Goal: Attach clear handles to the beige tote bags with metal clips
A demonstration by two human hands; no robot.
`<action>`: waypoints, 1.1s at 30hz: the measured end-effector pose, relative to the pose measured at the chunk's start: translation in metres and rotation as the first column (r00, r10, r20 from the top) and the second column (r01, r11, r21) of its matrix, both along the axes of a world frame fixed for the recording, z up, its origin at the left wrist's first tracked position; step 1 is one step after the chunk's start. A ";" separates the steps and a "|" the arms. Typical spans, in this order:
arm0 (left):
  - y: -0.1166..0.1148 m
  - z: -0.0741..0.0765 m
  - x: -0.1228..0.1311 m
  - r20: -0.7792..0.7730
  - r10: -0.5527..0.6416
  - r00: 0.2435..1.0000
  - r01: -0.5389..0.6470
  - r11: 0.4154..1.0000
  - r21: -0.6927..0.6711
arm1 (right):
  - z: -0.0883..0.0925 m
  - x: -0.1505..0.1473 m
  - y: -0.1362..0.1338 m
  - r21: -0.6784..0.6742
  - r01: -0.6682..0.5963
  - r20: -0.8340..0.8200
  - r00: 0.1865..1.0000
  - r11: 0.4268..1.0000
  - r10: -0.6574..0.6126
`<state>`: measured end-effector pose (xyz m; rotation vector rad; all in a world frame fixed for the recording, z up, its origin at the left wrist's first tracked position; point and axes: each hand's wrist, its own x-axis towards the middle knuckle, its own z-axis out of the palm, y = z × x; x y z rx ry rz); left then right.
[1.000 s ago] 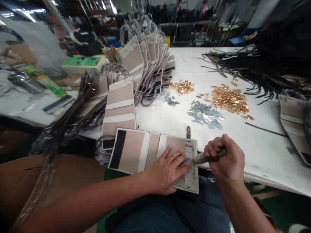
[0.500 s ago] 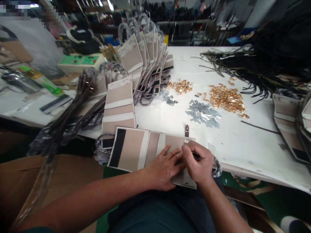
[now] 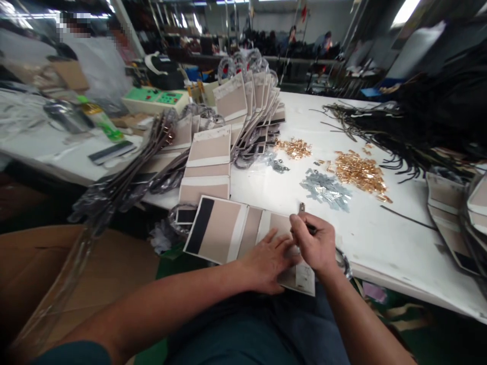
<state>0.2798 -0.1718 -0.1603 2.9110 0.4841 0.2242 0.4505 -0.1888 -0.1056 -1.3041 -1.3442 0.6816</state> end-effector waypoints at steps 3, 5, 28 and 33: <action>0.001 -0.003 0.001 0.022 -0.007 1.000 0.007 1.000 -0.007 | 0.003 -0.006 0.004 -0.021 -0.063 0.195 0.979 0.998 0.065; 0.001 -0.005 0.001 0.032 -0.007 0.999 0.007 1.000 -0.015 | 0.004 -0.006 0.005 0.000 -0.101 0.261 0.960 0.995 0.098; 0.006 0.001 0.002 0.006 -0.033 0.999 0.033 0.999 -0.013 | -0.001 0.014 -0.013 0.155 0.107 -0.140 0.986 0.982 -0.085; 0.005 0.004 0.004 -0.014 -0.017 1.000 0.016 1.000 -0.015 | -0.005 0.018 -0.012 0.176 0.132 -0.200 0.975 0.976 -0.096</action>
